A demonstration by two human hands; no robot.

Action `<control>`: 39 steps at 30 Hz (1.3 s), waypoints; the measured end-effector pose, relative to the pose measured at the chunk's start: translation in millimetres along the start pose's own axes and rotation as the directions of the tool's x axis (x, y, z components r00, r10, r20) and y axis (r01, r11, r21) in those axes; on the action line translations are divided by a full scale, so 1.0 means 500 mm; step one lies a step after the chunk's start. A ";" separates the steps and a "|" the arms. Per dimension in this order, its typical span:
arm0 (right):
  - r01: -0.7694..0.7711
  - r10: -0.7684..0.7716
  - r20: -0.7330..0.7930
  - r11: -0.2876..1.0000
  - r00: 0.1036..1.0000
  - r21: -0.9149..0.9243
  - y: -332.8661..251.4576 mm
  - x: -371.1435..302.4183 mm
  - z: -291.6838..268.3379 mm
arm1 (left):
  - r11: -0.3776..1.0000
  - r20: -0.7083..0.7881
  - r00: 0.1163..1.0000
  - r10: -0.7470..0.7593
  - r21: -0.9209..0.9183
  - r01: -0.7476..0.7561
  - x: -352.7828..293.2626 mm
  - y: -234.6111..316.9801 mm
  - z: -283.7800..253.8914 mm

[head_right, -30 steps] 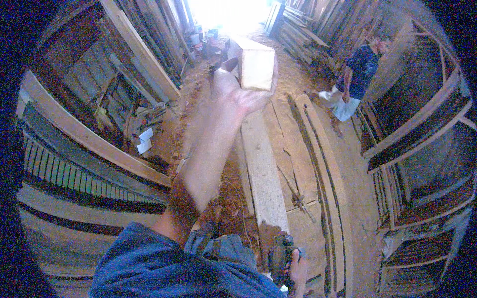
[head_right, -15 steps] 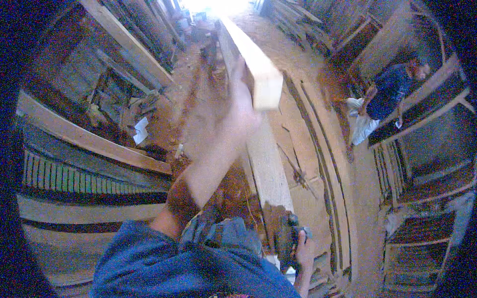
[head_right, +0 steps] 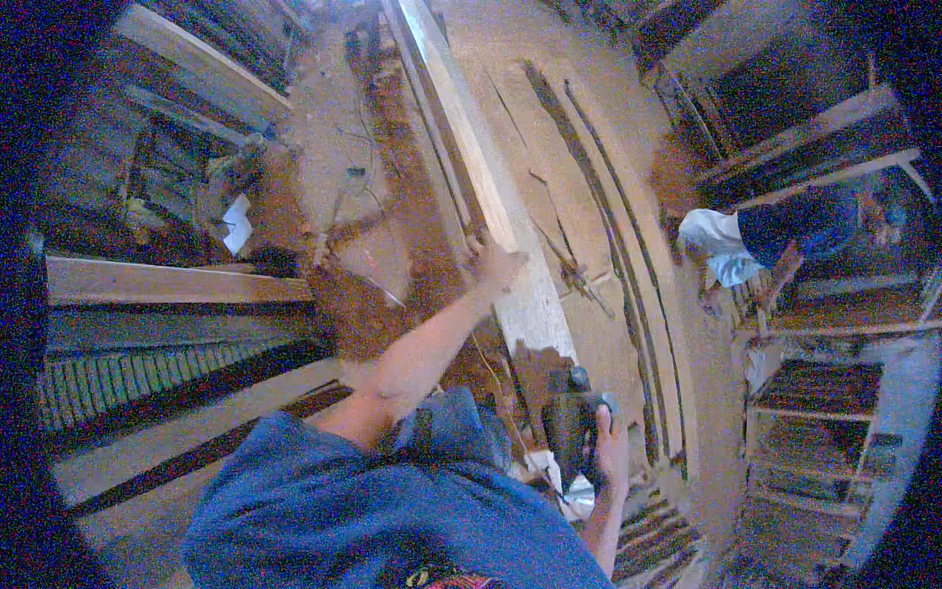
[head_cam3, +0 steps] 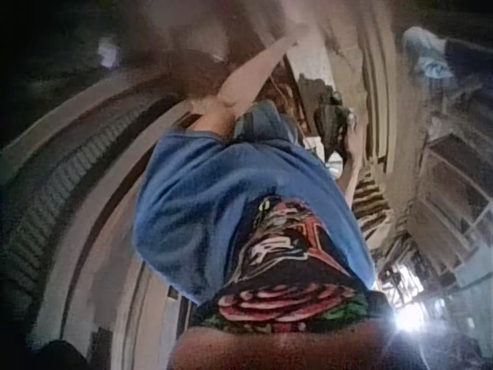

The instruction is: The person smooths a long wooden plank using a hand plane and then an electric planer. They repeatedly move the tools along the plank's length, flip the plank to work on different sides, and inspect the surface between passes.

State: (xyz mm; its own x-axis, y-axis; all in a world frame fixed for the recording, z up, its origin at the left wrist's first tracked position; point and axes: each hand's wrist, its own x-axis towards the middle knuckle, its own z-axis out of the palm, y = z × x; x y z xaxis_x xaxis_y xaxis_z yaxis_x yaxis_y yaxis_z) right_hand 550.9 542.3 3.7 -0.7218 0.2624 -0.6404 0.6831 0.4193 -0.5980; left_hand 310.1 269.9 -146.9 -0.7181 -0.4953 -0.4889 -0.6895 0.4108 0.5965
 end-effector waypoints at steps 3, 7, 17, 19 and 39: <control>0.133 -0.138 -0.033 0.983 0.990 -0.125 -0.002 -0.002 0.009 | 0.975 -0.106 0.978 0.182 -0.112 -0.194 -0.003 -0.014 0.003; 0.323 -0.372 -0.054 0.862 0.927 -0.391 -0.025 -0.014 0.029 | 0.677 -0.124 0.762 0.636 -0.385 -0.627 -0.114 -0.062 -0.015; 0.565 -0.569 0.021 0.809 0.822 -0.165 -0.123 0.084 0.140 | 0.236 0.176 0.229 0.958 -0.023 -0.971 -0.142 -0.089 -0.119; 0.568 -0.564 0.064 0.817 0.823 -0.097 -0.136 0.115 0.150 | 0.203 0.256 0.196 0.946 0.001 -0.979 -0.090 -0.078 -0.136; 0.573 -0.573 0.043 0.819 0.818 0.017 -0.170 0.189 0.201 | 0.539 -0.373 0.519 0.769 -0.057 -0.840 -0.068 -0.123 -0.141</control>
State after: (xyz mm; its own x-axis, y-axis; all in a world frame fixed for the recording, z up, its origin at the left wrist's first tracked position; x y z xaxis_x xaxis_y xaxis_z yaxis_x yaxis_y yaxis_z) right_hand 436.0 443.9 -54.4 -0.9773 -0.0632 -0.2023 0.1481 0.4789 -0.8653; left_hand 383.6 207.6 -122.3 -0.8677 -0.2271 0.4423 0.2367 0.5937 0.7691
